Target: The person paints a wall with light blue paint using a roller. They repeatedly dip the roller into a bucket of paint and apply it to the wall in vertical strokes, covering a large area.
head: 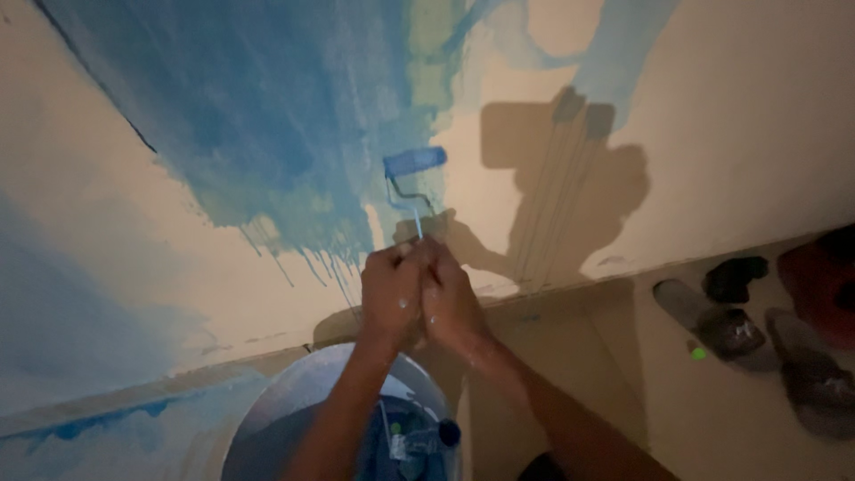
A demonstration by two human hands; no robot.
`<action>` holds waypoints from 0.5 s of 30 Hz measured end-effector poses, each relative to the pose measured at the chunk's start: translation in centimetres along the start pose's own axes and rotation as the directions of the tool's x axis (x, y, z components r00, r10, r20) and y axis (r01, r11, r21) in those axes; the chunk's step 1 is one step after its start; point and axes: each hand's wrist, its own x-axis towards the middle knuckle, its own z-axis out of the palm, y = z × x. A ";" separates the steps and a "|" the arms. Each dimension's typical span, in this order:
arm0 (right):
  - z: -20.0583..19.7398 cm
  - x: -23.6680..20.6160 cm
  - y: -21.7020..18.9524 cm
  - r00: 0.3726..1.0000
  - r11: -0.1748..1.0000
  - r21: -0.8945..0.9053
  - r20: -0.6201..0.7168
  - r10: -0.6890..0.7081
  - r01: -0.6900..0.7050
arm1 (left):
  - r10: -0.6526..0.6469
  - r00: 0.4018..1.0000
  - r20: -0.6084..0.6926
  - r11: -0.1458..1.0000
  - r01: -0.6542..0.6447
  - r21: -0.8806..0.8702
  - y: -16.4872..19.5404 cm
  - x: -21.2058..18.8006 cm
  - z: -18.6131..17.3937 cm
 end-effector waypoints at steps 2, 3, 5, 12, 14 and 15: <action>0.2 -0.4 1.1 0.975 0.969 -0.132 -0.040 -0.217 0.211 | -0.002 0.999 0.035 0.999 0.004 -0.041 -0.1 -0.6 -0.1; 0.3 -0.3 1.1 0.956 0.943 -0.188 -0.055 -0.288 0.274 | -0.008 0.999 0.034 1.000 0.008 -0.016 0.0 -0.7 -0.2; 0.1 0.1 0.0 0.972 0.963 -0.161 -0.062 -0.227 0.215 | -0.024 0.999 0.032 0.999 0.023 0.032 0.5 -0.2 -0.4; -0.6 2.9 -9.5 0.984 0.975 0.134 0.014 0.180 -0.180 | 0.222 0.975 -0.022 0.975 -0.222 0.002 3.4 3.2 -2.1; -0.3 2.7 -9.9 0.983 0.973 0.141 0.038 0.179 -0.182 | 0.253 0.966 -0.052 0.965 -0.248 0.091 2.9 3.1 -2.3; -0.1 2.4 -9.4 0.984 0.973 0.152 0.046 0.172 -0.177 | 0.226 0.973 -0.040 0.971 -0.221 0.095 2.5 2.9 -2.4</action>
